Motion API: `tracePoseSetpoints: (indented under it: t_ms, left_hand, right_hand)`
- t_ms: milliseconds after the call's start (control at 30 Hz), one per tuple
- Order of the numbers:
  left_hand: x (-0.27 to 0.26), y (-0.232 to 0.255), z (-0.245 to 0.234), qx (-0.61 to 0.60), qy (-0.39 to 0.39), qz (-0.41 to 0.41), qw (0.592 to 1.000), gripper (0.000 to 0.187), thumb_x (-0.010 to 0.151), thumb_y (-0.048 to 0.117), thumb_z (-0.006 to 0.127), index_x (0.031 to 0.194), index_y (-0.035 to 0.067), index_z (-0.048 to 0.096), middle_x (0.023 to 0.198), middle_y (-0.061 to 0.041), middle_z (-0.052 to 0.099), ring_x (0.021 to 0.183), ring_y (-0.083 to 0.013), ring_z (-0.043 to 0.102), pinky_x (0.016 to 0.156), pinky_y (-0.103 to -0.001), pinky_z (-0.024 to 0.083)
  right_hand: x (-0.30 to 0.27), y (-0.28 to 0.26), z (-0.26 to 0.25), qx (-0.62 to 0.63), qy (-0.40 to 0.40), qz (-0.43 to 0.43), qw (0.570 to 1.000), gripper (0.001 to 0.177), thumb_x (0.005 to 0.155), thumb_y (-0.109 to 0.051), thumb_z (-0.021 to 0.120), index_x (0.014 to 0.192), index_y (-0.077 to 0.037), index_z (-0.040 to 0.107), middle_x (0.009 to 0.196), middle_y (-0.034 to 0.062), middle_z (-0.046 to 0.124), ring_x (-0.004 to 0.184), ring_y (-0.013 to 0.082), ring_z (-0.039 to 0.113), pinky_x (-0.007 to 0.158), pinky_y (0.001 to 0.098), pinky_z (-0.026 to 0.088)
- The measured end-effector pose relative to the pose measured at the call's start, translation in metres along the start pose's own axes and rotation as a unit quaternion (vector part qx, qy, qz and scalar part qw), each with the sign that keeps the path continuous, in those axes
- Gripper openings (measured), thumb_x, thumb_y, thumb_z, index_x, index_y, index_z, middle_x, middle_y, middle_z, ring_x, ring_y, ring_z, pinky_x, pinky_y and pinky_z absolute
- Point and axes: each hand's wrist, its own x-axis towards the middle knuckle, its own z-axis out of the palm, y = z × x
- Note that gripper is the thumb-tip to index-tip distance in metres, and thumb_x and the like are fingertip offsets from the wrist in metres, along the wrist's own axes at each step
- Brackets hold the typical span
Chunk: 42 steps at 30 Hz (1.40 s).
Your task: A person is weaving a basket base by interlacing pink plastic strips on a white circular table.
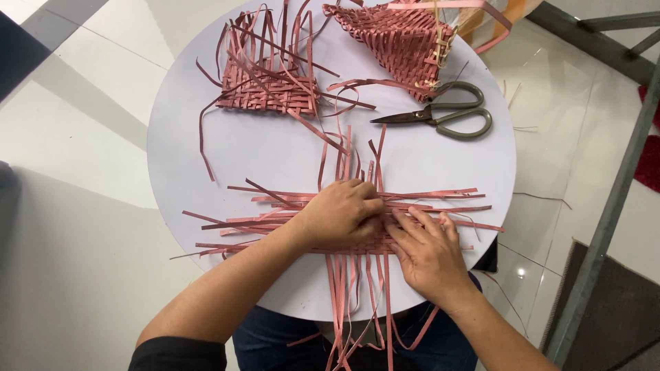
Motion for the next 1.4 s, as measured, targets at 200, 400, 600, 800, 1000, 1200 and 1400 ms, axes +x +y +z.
tracePoseSetpoints:
  t_ms: [200,400,600,800,1000,1200,1400]
  left_hand:
    - [0.001,-0.008,-0.023,-0.102,0.135,-0.018,0.985,0.012,0.07,0.014,0.052,0.08,0.009,0.058,0.067,-0.006,0.052,0.065,-0.0249,0.057,0.058,-0.034,0.047]
    - [-0.038,0.0,-0.021,0.14,0.253,-0.077,0.954,0.013,0.07,0.016,0.054,0.082,0.016,0.057,0.076,-0.002,0.051,0.071,-0.0207,0.052,0.061,-0.03,0.042]
    - [-0.061,0.02,0.015,0.204,0.183,-0.179,0.945,0.019,0.062,0.024,0.058,0.078,0.012,0.059,0.086,-0.009,0.053,0.088,-0.026,0.051,0.082,-0.037,0.034]
    - [-0.066,0.035,0.023,0.159,0.199,-0.214,0.943,0.038,0.068,0.029,0.06,0.099,0.006,0.059,0.105,-0.017,0.051,0.105,-0.0316,0.046,0.095,-0.047,0.021]
    - [-0.066,0.042,0.022,0.146,0.163,-0.24,0.946,0.041,0.07,0.031,0.057,0.102,0.006,0.053,0.115,-0.019,0.045,0.115,-0.0341,0.037,0.097,-0.049,0.017]
    - [-0.055,0.043,0.01,0.117,0.091,-0.19,0.971,0.05,0.071,0.028,0.053,0.117,0.008,0.044,0.12,-0.016,0.042,0.12,-0.0318,0.033,0.099,-0.049,0.014]
    - [-0.048,0.03,0.019,0.108,0.059,-0.109,0.986,0.056,0.075,0.033,0.044,0.126,0.009,0.037,0.131,-0.016,0.034,0.125,-0.0312,0.025,0.099,-0.049,0.014]
  right_hand:
    - [-0.002,0.001,0.001,0.001,-0.025,0.022,0.999,0.026,0.083,-0.038,0.042,0.101,-0.026,0.056,0.116,-0.0061,0.052,0.112,0.0178,0.042,0.092,0.0448,0.023]
    - [-0.004,0.002,0.003,-0.043,-0.001,-0.001,0.999,0.03,0.083,-0.036,0.042,0.111,-0.03,0.053,0.116,-0.0066,0.052,0.112,0.0168,0.042,0.088,0.0414,0.025]
    - [-0.001,-0.009,-0.001,-0.159,-0.007,-0.001,0.987,0.024,0.083,-0.033,0.043,0.102,-0.03,0.056,0.109,-0.009,0.055,0.111,0.0161,0.041,0.079,0.0371,0.025]
    - [0.017,-0.008,-0.013,-0.165,-0.033,-0.067,0.984,0.02,0.074,-0.03,0.051,0.091,-0.024,0.06,0.116,-0.0049,0.052,0.112,0.0196,0.039,0.079,0.0371,0.028]
    - [0.027,0.009,-0.01,-0.025,-0.121,-0.046,0.991,0.027,0.071,-0.037,0.057,0.093,-0.023,0.061,0.106,-0.0033,0.059,0.104,0.0145,0.05,0.096,0.0428,0.014]
    - [0.036,0.011,-0.019,0.016,-0.177,-0.023,0.984,0.03,0.069,-0.037,0.059,0.095,-0.022,0.062,0.109,-0.0008,0.059,0.101,0.0164,0.054,0.098,0.0472,0.014]
    - [0.01,0.018,0.001,0.013,-0.071,-0.073,0.995,0.028,0.082,-0.039,0.044,0.104,-0.025,0.053,0.118,-0.0042,0.051,0.11,0.0132,0.044,0.098,0.0441,0.011]
